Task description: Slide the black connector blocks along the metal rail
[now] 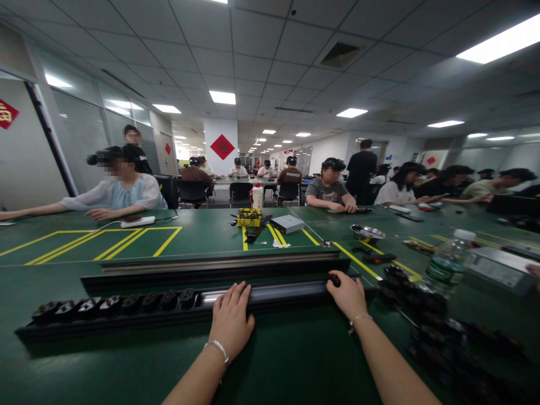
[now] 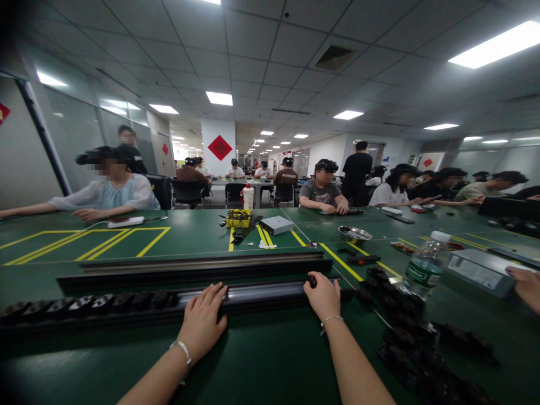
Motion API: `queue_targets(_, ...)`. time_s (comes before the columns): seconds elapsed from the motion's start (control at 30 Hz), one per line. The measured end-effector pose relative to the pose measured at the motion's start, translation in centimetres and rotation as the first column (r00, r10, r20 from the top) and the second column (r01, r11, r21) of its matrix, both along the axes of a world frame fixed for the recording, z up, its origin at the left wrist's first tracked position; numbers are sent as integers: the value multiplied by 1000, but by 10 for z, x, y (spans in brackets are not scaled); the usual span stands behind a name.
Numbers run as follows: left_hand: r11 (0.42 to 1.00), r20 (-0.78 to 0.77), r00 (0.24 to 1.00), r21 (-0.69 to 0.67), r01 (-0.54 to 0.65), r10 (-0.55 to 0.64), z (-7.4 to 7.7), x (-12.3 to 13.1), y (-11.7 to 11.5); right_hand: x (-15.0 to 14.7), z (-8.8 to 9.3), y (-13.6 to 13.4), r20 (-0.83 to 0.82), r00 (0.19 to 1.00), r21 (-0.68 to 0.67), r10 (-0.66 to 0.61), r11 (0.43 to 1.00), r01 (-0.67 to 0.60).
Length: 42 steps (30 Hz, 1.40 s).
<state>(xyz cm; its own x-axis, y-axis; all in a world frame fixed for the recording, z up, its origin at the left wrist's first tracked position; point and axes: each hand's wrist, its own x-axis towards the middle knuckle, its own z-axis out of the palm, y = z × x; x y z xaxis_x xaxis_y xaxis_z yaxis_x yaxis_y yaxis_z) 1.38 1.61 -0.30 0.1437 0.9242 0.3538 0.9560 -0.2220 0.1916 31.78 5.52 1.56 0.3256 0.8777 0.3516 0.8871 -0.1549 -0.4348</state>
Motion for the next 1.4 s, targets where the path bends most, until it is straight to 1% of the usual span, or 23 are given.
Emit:
queue_targets(0.3, 1000, 12, 1000, 4, -5, 5, 0, 1, 0, 2, 1, 0, 6, 1000, -13, -7, 1000, 7)
queue_targets(0.5, 1000, -1, 1000, -21, -12, 12, 1, 1, 0, 3, 0, 1, -12, 1000, -19, -12, 1000, 12)
queue_targets(0.7, 1000, -2, 1000, -5, -9, 9, 0, 1, 0, 7, -4, 3, -19, 1000, 15, -5, 1000, 6)
queue_targets(0.9, 1000, -8, 1000, 0, -7, 7, -2, 0, 1, 7, -4, 2, -8, 999, 15, -49, 999, 49)
queue_targets(1.03, 1000, -5, 1000, 14, -4, 4, -2, 0, 1, 6, -5, 3, -17, 999, 7, -47, 999, 48)
queue_targets(1.23, 1000, -8, 1000, -5, -14, 14, 0, 1, 0, 6, -5, 2, -17, 998, 8, -58, 998, 58)
queue_targets(1.4, 1000, -7, 1000, 2, -10, 10, -1, 0, 1, 5, -3, 1, -23, 996, 2, -81, 997, 81)
